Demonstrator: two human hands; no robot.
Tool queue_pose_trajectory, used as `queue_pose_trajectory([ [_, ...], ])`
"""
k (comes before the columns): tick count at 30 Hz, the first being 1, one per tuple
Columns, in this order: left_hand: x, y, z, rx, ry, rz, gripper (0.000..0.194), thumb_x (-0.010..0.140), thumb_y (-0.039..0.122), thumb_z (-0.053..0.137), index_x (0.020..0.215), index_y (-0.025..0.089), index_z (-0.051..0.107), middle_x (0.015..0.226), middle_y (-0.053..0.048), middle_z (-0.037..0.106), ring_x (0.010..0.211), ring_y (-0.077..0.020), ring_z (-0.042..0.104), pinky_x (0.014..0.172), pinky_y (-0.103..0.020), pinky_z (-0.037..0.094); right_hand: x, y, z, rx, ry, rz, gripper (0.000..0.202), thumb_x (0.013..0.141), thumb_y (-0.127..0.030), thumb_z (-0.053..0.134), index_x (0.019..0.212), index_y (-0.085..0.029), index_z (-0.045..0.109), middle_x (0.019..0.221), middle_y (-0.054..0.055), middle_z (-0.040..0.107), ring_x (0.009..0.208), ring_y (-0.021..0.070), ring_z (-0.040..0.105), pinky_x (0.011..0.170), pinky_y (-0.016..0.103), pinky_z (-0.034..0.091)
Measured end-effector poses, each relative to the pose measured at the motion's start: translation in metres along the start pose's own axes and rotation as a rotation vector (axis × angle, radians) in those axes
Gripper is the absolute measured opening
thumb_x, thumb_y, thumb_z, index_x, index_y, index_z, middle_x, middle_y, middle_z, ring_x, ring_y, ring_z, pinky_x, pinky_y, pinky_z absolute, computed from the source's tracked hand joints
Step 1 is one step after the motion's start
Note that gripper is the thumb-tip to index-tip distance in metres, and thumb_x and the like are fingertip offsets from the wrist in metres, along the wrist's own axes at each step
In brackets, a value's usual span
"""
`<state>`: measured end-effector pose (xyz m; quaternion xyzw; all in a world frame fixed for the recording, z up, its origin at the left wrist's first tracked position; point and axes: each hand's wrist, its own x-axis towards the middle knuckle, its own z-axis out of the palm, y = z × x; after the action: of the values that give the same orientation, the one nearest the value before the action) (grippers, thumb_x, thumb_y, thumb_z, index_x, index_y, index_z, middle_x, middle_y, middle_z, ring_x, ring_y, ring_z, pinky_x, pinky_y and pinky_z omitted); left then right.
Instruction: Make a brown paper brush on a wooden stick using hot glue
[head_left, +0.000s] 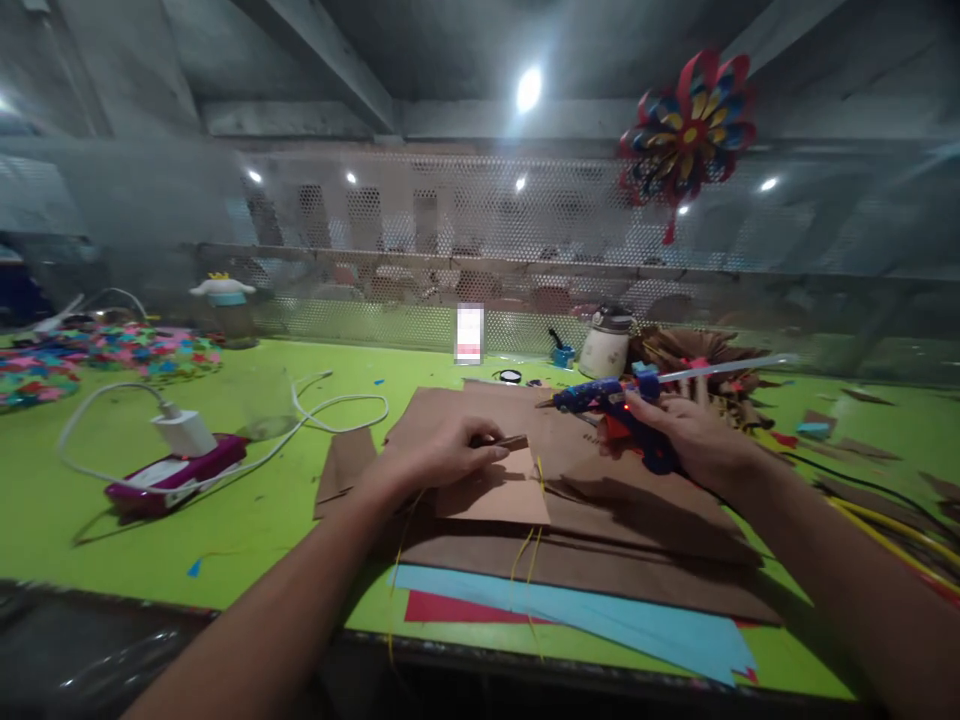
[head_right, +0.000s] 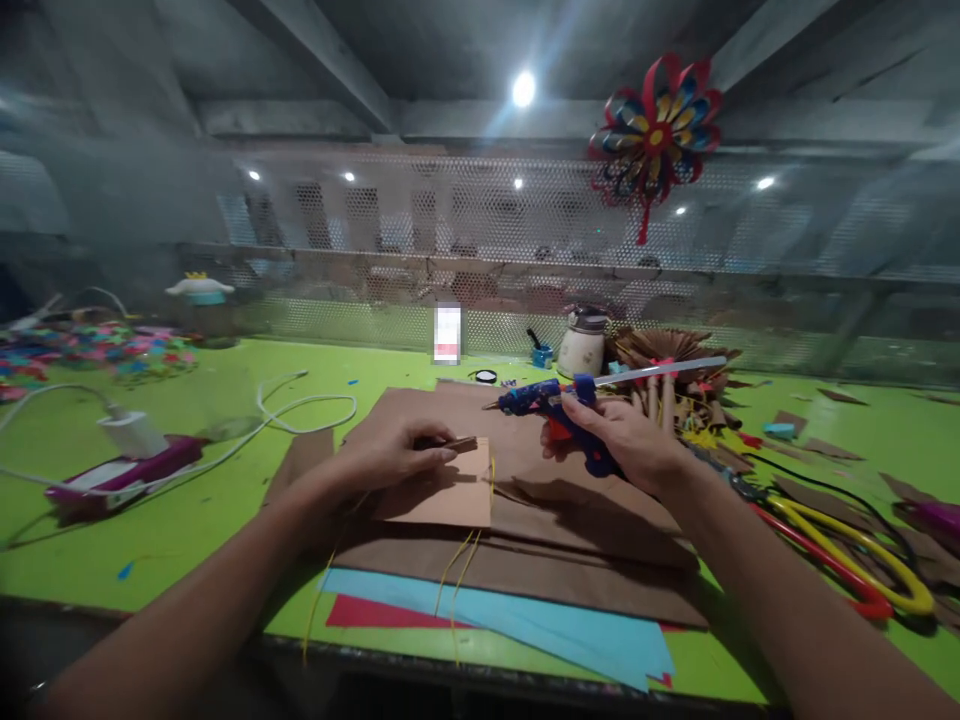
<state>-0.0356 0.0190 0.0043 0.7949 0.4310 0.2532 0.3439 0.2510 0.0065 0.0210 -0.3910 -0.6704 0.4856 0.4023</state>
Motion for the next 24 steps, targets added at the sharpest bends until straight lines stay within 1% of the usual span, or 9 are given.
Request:
queue_pose_trajectory([
  [2,0.0,0.002,0.001,0.133,-0.024,0.045,0.031,0.078,0.04,0.051,0.09,0.017,0.066,0.08,-0.004,0.062,0.072,-0.0151,0.049,0.063,-0.027,0.034,-0.004,-0.003,0.003,-0.073,-0.02,0.004,0.041,0.081,-0.052,0.049,0.078,-0.016,0.067,0.077,0.008,0.068,0.069,0.0182,0.063,0.065,0.027,0.051],
  [4,0.0,0.001,0.001,0.208,-0.04,0.064,0.033,0.08,0.041,0.048,0.093,0.017,0.064,0.08,-0.004,0.063,0.071,-0.0143,0.05,0.062,-0.026,0.035,-0.009,-0.007,0.006,-0.137,-0.04,0.009,0.042,0.081,-0.053,0.048,0.077,-0.016,0.067,0.077,0.008,0.068,0.071,0.0182,0.063,0.065,0.026,0.05],
  [6,0.002,-0.001,0.001,0.232,-0.04,0.075,0.033,0.08,0.042,0.047,0.095,0.017,0.064,0.082,-0.004,0.064,0.072,-0.0142,0.051,0.063,-0.025,0.036,-0.013,-0.01,0.008,-0.199,-0.058,0.017,0.044,0.082,-0.053,0.047,0.075,-0.015,0.067,0.077,0.008,0.068,0.071,0.0176,0.063,0.062,0.024,0.048],
  [9,0.004,-0.004,0.0,0.262,-0.039,0.1,0.032,0.081,0.04,0.048,0.098,0.018,0.064,0.089,-0.005,0.065,0.076,-0.0149,0.053,0.066,-0.026,0.038,-0.018,-0.014,0.011,-0.323,-0.069,0.01,0.046,0.083,-0.054,0.044,0.072,-0.014,0.066,0.074,0.007,0.067,0.066,0.0152,0.061,0.053,0.022,0.043],
  [13,0.003,0.003,-0.001,0.293,-0.025,0.114,0.028,0.08,0.035,0.051,0.097,0.018,0.064,0.09,-0.006,0.066,0.079,-0.0154,0.054,0.068,-0.026,0.039,-0.019,-0.015,0.011,-0.416,-0.074,-0.04,0.045,0.085,-0.052,0.042,0.072,-0.015,0.065,0.072,0.006,0.065,0.063,0.0142,0.058,0.049,0.022,0.039],
  [16,0.0,0.012,-0.002,0.359,0.004,0.126,0.024,0.078,0.031,0.053,0.095,0.018,0.065,0.087,-0.005,0.066,0.075,-0.0139,0.054,0.064,-0.024,0.038,-0.019,-0.015,0.008,-0.425,-0.096,-0.074,0.045,0.086,-0.051,0.04,0.073,-0.017,0.065,0.074,0.006,0.065,0.067,0.016,0.059,0.054,0.024,0.041],
  [18,-0.001,0.013,-0.004,0.443,0.044,0.169,0.022,0.078,0.031,0.054,0.093,0.019,0.065,0.085,-0.003,0.066,0.072,-0.0128,0.053,0.062,-0.024,0.037,-0.019,-0.015,0.007,-0.446,-0.111,-0.094,0.044,0.086,-0.051,0.039,0.074,-0.017,0.065,0.076,0.007,0.066,0.072,0.0177,0.059,0.059,0.025,0.042],
  [21,-0.002,0.008,-0.004,0.546,0.107,0.237,0.023,0.08,0.034,0.052,0.095,0.021,0.064,0.085,-0.003,0.065,0.072,-0.0126,0.052,0.061,-0.023,0.035,-0.019,-0.017,0.006,-0.494,-0.116,-0.127,0.046,0.087,-0.051,0.037,0.074,-0.017,0.065,0.077,0.008,0.066,0.072,0.0186,0.059,0.061,0.027,0.043],
  [24,-0.002,0.001,-0.004,0.584,0.138,0.278,0.026,0.083,0.037,0.048,0.096,0.021,0.064,0.085,-0.004,0.065,0.072,-0.0125,0.052,0.061,-0.023,0.035,-0.019,-0.02,0.007,-0.541,-0.101,-0.15,0.046,0.087,-0.05,0.037,0.073,-0.017,0.065,0.076,0.006,0.066,0.068,0.0165,0.058,0.059,0.026,0.042],
])
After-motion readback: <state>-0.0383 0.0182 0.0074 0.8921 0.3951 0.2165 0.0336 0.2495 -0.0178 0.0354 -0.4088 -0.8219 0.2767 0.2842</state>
